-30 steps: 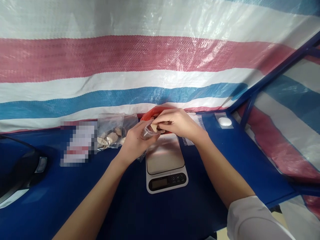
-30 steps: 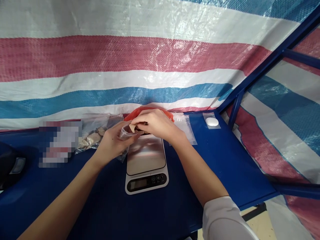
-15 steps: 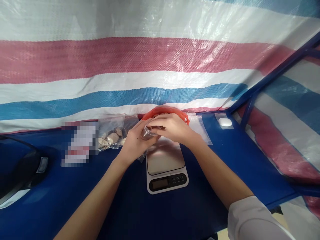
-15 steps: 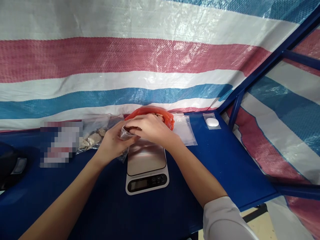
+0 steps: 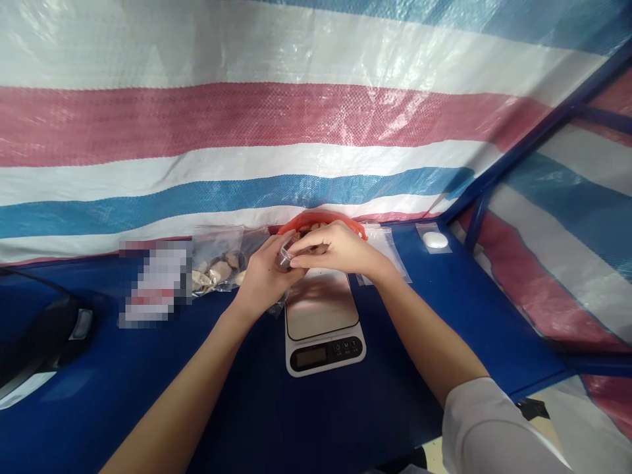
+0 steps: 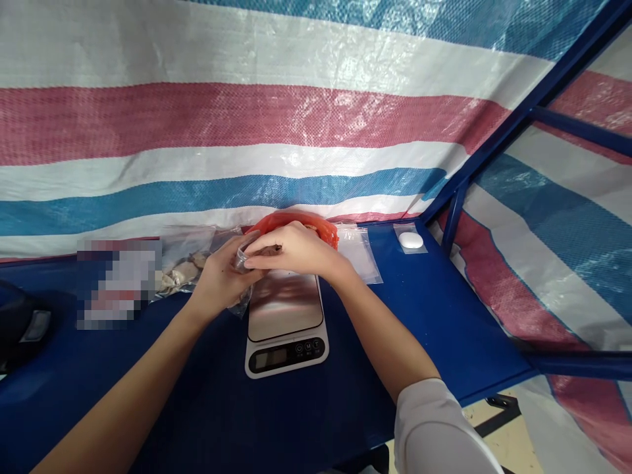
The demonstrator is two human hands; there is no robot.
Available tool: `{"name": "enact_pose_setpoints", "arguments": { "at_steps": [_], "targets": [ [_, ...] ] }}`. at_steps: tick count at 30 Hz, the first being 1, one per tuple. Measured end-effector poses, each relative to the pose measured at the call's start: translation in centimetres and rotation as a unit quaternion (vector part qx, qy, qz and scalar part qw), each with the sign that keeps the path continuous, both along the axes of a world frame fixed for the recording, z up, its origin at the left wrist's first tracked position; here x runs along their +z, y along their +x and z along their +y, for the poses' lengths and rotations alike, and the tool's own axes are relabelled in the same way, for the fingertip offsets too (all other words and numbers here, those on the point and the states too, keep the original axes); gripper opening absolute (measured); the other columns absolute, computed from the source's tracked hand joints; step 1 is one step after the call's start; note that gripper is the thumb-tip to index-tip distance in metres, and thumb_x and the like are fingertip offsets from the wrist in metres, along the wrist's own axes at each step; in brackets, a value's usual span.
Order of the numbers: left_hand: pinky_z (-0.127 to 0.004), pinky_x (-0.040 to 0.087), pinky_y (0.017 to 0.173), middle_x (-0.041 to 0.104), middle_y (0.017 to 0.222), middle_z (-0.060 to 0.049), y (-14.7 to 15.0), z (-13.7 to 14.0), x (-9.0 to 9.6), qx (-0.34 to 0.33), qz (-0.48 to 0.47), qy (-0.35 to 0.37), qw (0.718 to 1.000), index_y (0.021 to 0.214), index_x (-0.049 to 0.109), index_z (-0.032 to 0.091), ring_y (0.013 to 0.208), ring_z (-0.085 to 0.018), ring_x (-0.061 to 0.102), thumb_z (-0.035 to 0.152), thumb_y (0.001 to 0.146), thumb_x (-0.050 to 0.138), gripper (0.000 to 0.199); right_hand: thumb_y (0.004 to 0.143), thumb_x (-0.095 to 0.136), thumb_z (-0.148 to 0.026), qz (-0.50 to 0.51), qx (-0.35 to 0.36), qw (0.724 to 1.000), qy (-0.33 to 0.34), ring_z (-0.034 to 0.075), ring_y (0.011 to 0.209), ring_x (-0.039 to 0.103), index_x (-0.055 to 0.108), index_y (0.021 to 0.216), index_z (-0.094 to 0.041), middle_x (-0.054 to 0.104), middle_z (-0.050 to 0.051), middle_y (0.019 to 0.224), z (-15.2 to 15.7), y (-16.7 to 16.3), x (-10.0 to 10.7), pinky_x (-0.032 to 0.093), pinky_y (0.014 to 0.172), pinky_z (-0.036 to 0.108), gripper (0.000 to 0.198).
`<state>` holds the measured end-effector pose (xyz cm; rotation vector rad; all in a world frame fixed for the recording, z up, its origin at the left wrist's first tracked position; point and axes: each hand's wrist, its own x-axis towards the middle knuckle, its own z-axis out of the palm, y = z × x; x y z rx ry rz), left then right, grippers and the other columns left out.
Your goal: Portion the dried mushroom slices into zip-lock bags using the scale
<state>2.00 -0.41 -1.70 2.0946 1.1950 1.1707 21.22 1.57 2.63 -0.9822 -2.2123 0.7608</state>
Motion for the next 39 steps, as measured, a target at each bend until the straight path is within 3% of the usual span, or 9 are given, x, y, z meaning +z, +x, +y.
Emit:
{"name": "enact_pose_setpoints", "arguments": {
  "at_steps": [5, 11, 15, 18, 23, 27, 34, 39],
  "targets": [
    [-0.044, 0.053, 0.103, 0.067, 0.129, -0.010, 0.3, -0.3, 0.0, 0.016, 0.030, 0.006, 0.999, 0.134, 0.060, 0.019, 0.115, -0.029, 0.067, 0.040, 0.081, 0.072, 0.058, 0.088, 0.071, -0.022, 0.014, 0.023, 1.000, 0.006, 0.016, 0.082, 0.072, 0.082, 0.091, -0.023, 0.079, -0.001, 0.090, -0.2, 0.3, 0.5, 0.055, 0.077, 0.026, 0.011],
    [-0.047, 0.051, 0.108, 0.059, 0.142, -0.011, 0.5, -1.2, 0.4, 0.011, 0.074, 0.029, 0.997, 0.143, 0.053, 0.023, 0.122, -0.030, 0.063, 0.048, 0.084, 0.071, 0.067, 0.088, 0.072, -0.029, 0.139, 0.039, 0.989, -0.020, 0.018, 0.086, 0.073, 0.081, 0.096, -0.020, 0.079, 0.003, 0.096, -1.2, 2.1, 0.4, 0.057, 0.081, 0.032, 0.015],
    [-0.046, 0.053, 0.106, 0.063, 0.135, -0.012, 0.4, -2.1, 0.2, 0.002, 0.095, 0.059, 0.994, 0.141, 0.056, 0.021, 0.119, -0.029, 0.065, 0.052, 0.085, 0.070, 0.065, 0.083, 0.077, -0.037, 0.204, 0.020, 0.977, -0.053, 0.020, 0.088, 0.073, 0.081, 0.092, -0.021, 0.078, 0.003, 0.091, -2.2, 3.9, -0.8, 0.058, 0.086, 0.035, 0.019],
    [-0.045, 0.053, 0.106, 0.065, 0.128, -0.011, 0.0, -3.1, -0.4, 0.006, 0.106, 0.074, 0.992, 0.137, 0.058, 0.022, 0.118, -0.028, 0.065, 0.052, 0.089, 0.066, 0.058, 0.078, 0.081, -0.041, 0.234, 0.001, 0.965, -0.115, 0.020, 0.085, 0.074, 0.081, 0.093, -0.022, 0.079, 0.003, 0.089, -3.1, 5.3, -2.3, 0.060, 0.084, 0.036, 0.024],
    [-0.048, 0.050, 0.110, 0.064, 0.130, -0.012, -0.7, -4.8, -2.4, 0.049, 0.115, 0.089, 0.988, 0.129, 0.064, 0.022, 0.124, -0.030, 0.061, 0.050, 0.093, 0.061, 0.046, 0.071, 0.086, -0.043, 0.243, -0.058, 0.951, -0.180, 0.020, 0.082, 0.074, 0.081, 0.086, -0.021, 0.079, 0.003, 0.086, -4.5, 6.9, -4.2, 0.061, 0.083, 0.035, 0.028],
    [-0.047, 0.051, 0.109, 0.064, 0.131, -0.014, -0.7, -5.7, -3.3, 0.038, 0.124, 0.086, 0.988, 0.126, 0.065, 0.020, 0.124, -0.028, 0.062, 0.045, 0.096, 0.057, 0.040, 0.070, 0.084, -0.049, 0.261, -0.109, 0.931, -0.232, 0.019, 0.081, 0.073, 0.081, 0.089, -0.021, 0.079, 0.002, 0.087, -5.3, 7.0, -5.0, 0.063, 0.074, 0.032, 0.034],
    [-0.047, 0.050, 0.110, 0.065, 0.133, -0.015, -0.6, -6.2, -3.2, 0.020, 0.120, 0.060, 0.991, 0.129, 0.065, 0.019, 0.124, -0.028, 0.062, 0.046, 0.097, 0.054, 0.043, 0.061, 0.087, -0.054, 0.271, -0.151, 0.921, -0.237, 0.019, 0.075, 0.071, 0.079, 0.080, -0.019, 0.075, 0.002, 0.080, -5.6, 7.1, -6.2, 0.063, 0.067, 0.031, 0.040],
    [-0.044, 0.051, 0.110, 0.066, 0.133, -0.014, -0.5, -6.2, -3.3, 0.019, 0.100, 0.062, 0.993, 0.127, 0.067, 0.018, 0.124, -0.027, 0.063, 0.047, 0.097, 0.055, 0.043, 0.063, 0.086, -0.053, 0.251, -0.149, 0.926, -0.237, 0.018, 0.076, 0.071, 0.079, 0.080, -0.019, 0.075, 0.002, 0.081, -5.7, 7.4, -6.5, 0.063, 0.068, 0.030, 0.039]
  ]
}}
